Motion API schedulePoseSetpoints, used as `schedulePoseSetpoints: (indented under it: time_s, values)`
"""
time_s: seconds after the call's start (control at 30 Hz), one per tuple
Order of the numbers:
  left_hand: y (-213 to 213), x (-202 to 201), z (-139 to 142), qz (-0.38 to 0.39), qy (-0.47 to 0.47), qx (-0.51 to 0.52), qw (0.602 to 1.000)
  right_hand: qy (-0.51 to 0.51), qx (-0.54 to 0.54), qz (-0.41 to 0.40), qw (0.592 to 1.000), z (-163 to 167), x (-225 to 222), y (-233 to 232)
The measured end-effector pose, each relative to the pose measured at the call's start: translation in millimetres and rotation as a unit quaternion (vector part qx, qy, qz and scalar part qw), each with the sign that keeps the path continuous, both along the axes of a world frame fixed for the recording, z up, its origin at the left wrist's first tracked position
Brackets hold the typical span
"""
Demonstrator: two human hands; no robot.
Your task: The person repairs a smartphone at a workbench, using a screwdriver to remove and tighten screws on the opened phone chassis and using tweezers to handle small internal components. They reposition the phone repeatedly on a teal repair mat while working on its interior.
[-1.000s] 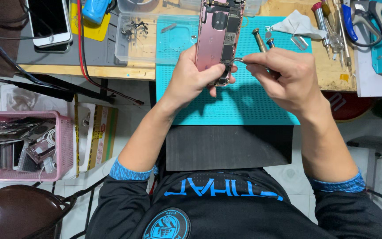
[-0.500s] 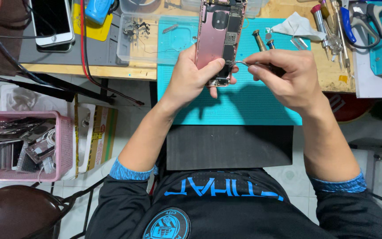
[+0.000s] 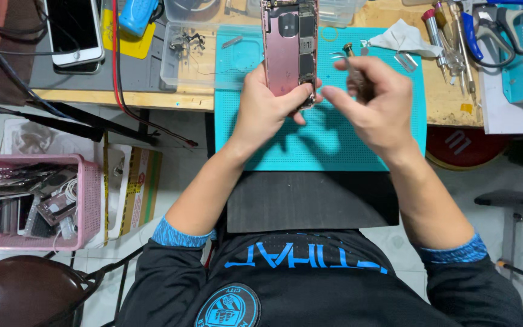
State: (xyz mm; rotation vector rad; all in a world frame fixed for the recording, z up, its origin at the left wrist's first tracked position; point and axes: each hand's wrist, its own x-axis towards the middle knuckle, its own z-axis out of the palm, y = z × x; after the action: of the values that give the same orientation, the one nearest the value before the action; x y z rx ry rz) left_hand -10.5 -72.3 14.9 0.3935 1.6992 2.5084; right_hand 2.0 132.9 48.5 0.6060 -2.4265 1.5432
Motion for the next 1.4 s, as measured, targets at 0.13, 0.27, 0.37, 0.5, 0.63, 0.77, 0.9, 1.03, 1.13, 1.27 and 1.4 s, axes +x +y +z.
schedulePoseSetpoints:
  time_s: [0.13,0.27,0.37,0.5,0.63,0.77,0.9,1.03,1.13,1.27,1.4]
  values:
    - [11.6,11.1,-1.4,0.061,0.028,-0.048,0.997,-0.017,0.032,-0.042,0.998,-5.8,-4.0,-10.0]
    - [11.4,13.3,-0.2,0.066,0.025,-0.051,0.996,-0.021,0.019,-0.041,0.999,-8.4,-5.6,-10.5]
    - [6.8,8.5,0.3,0.026,0.022,0.001,0.999,-0.098,-0.071,0.005,0.993,-9.2,-9.9,-7.9]
    - [-5.3,5.1,2.8,-0.029,-0.008,0.04,0.999,-0.215,-0.178,0.033,0.96,-9.7,-13.1,-5.8]
    - [-11.6,5.9,9.9,-0.058,-0.043,0.059,0.996,-0.265,-0.25,0.081,0.928,-8.3,-14.6,-7.8]
    - [-18.3,6.1,15.3,-0.08,-0.048,0.077,0.993,-0.288,-0.271,0.093,0.914,-7.7,-16.8,-13.0]
    - [-19.5,6.3,14.6,-0.088,-0.043,0.079,0.992,-0.29,-0.28,0.097,0.91,-8.9,-16.4,-13.5]
    - [-16.7,4.7,6.4,-0.058,-0.026,0.062,0.996,-0.267,-0.286,0.082,0.917,-13.7,-16.3,-12.0]
    - [-13.2,1.4,-1.4,-0.042,-0.014,0.065,0.997,-0.245,-0.279,0.07,0.926,-17.5,-17.7,-10.6]
    - [-10.5,1.5,-9.4,-0.046,-0.02,0.08,0.996,-0.229,-0.264,0.055,0.935,-20.2,-18.8,-11.1]
    - [-10.0,0.1,-13.7,-0.059,-0.011,0.079,0.995,-0.218,-0.221,0.03,0.95,-19.4,-17.8,-11.8]
